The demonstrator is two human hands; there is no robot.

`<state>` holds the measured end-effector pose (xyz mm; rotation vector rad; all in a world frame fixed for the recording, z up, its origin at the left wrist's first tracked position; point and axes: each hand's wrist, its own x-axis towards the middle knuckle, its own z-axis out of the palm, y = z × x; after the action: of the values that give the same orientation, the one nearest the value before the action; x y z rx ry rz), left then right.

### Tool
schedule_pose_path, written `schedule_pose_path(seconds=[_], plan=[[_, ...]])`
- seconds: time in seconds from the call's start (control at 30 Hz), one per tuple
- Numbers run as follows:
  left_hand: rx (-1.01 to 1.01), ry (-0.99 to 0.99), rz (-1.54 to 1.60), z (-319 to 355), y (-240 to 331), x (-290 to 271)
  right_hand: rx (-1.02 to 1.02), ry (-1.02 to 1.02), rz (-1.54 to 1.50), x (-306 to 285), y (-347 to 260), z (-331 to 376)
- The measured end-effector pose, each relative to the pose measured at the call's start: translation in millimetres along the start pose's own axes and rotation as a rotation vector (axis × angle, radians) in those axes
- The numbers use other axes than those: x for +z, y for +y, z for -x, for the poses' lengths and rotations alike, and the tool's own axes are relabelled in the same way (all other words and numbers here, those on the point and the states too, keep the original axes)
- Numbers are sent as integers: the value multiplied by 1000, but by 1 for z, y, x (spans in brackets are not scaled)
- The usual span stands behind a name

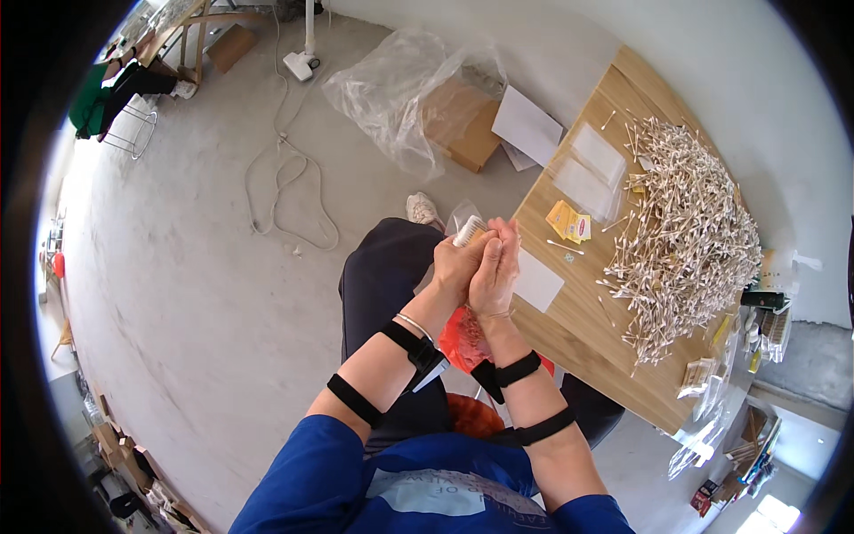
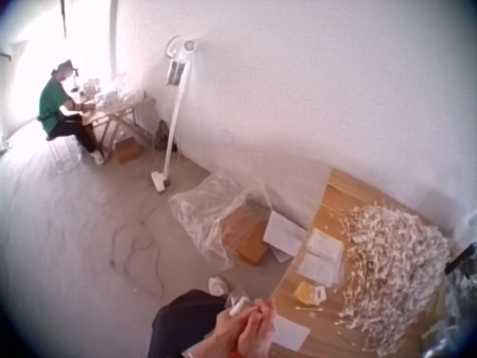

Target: Packaging cotton swabs into small plastic bags with labels.

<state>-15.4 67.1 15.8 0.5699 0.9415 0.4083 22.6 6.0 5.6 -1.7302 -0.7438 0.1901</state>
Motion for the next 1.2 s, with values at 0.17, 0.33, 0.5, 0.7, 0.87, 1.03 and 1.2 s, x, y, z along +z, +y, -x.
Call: schedule_pose_path(seconds=[0.17, 0.33, 0.5, 0.7, 0.87, 1.03, 1.2], plan=[[-12, 24, -159, -1, -12, -19, 19, -5, 78, 5, -2, -2], [-13, 138, 73, 26, -2, -22, -1, 7, 74, 1, 4, -3], [-22, 141, 89, 18, -28, -25, 12, -10, 43, 3, -4, -1], [32, 161, -45, 13, -29, -25, 6, -76, 102, -3, -6, -3], [33, 109, 134, -1, -6, -10, 45, -32, 71, 3, -4, -2], [23, 72, 30, 9, -7, -2, 38, -25, 41, -1, -4, -1], [61, 41, 55, 6, -13, -5, 39, -62, 51, -1, -5, -2]])
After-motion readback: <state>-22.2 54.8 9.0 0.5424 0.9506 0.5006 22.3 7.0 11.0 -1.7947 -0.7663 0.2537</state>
